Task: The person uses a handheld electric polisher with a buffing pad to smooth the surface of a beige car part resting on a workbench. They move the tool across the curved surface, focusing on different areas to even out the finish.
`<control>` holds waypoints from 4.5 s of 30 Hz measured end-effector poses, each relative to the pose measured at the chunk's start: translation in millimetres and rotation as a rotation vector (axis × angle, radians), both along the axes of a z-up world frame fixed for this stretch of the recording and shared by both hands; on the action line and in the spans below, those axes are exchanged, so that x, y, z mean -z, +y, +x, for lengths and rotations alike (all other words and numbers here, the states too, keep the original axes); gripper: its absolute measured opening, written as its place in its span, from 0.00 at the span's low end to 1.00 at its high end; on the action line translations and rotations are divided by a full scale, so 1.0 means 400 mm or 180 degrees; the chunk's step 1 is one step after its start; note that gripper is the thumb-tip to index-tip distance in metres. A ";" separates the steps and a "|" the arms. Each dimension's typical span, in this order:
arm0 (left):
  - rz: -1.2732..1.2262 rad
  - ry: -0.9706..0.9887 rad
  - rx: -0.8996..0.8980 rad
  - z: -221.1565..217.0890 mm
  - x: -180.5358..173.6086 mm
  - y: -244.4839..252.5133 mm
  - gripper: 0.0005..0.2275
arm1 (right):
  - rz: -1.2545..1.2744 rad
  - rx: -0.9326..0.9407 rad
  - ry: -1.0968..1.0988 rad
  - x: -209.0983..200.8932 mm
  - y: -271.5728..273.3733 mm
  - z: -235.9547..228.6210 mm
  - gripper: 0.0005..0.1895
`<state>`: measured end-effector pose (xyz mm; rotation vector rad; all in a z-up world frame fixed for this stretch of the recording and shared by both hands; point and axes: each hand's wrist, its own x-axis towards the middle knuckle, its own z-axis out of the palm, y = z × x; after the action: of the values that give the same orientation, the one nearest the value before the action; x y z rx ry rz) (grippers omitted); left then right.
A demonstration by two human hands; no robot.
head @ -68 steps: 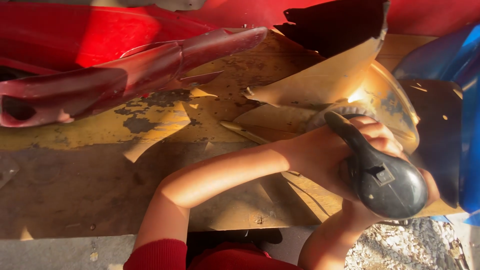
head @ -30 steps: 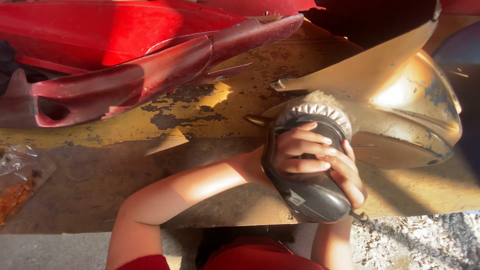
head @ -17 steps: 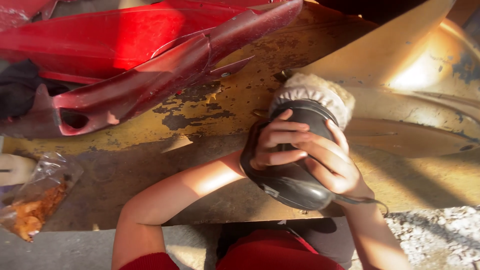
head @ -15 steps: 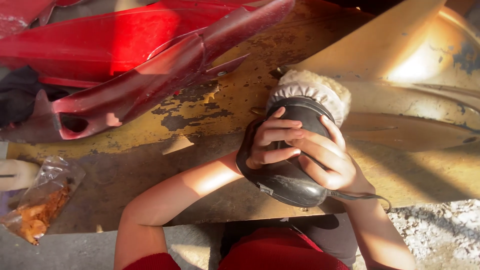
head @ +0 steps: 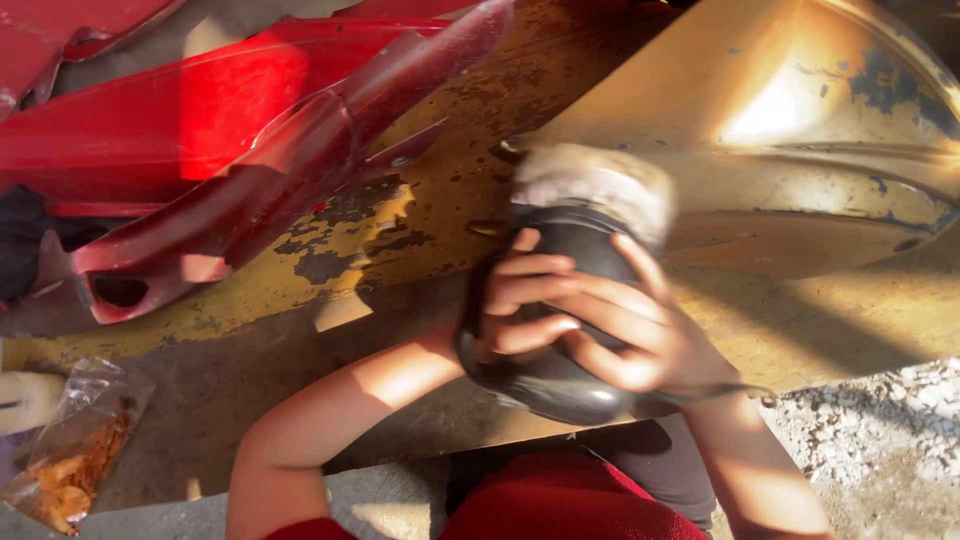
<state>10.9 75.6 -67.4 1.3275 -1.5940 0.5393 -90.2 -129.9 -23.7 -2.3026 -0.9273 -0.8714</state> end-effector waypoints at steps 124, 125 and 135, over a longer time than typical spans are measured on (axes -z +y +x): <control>0.0848 -0.0388 0.1125 -0.216 -0.062 -0.653 0.30 | 0.1957 0.3514 -0.0540 0.401 -0.485 -0.394 0.11; 0.0789 -0.0422 0.1162 -0.212 -0.069 -0.656 0.30 | 0.2732 0.3124 -0.0440 0.378 -0.474 -0.376 0.11; 0.0794 -0.0269 0.1162 -0.251 0.036 -0.748 0.29 | 0.1922 0.3716 -0.1117 0.369 -0.447 -0.400 0.19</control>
<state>-89.7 -223.7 -81.7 1.1619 -1.9680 0.1780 -250.0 -308.7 -171.4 -2.0077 0.6702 -1.7238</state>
